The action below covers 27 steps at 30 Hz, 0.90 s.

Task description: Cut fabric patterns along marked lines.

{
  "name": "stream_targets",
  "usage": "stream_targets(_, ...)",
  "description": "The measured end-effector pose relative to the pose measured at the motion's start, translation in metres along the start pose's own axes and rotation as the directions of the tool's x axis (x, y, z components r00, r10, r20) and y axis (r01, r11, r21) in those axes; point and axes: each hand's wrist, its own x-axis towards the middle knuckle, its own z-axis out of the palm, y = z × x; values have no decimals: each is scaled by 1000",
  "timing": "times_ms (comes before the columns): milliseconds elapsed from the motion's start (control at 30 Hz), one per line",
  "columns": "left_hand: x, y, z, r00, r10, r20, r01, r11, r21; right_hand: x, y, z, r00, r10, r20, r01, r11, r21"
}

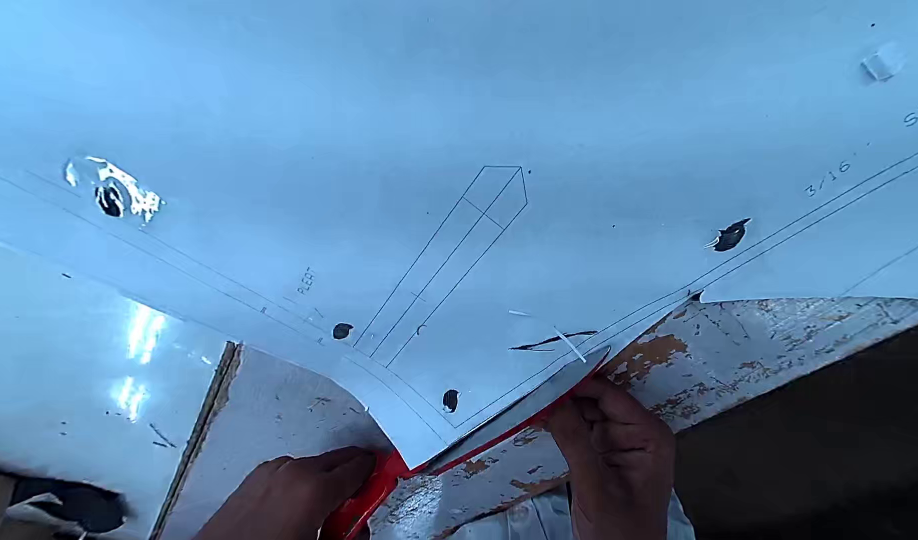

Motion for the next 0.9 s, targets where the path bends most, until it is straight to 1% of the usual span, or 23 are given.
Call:
stream_targets(67,-1,-1,0,1000,-4,12,4,1000,-4,2,-4,-2,1000,-8,-8,8,1000,-19)
stream_targets(167,-1,1,-1,1000,0,15,0,1000,17,9,-7,-7,998,-64,-22,63,997,-45)
stream_targets(300,2,11,-10,1000,-15,25,13,998,57,10,-6,-9,996,-89,-30,87,995,-51)
stream_targets(533,5,20,-14,999,-39,33,37,997,60,10,-8,-9,997,-66,-41,66,998,9)
stream_targets(767,8,11,-13,1000,-2,11,2,1000,20,11,-8,-8,998,-39,-56,39,999,1)
stream_targets(900,8,17,-15,1000,-17,26,16,999,39,11,-9,-8,998,-33,-54,33,999,0)
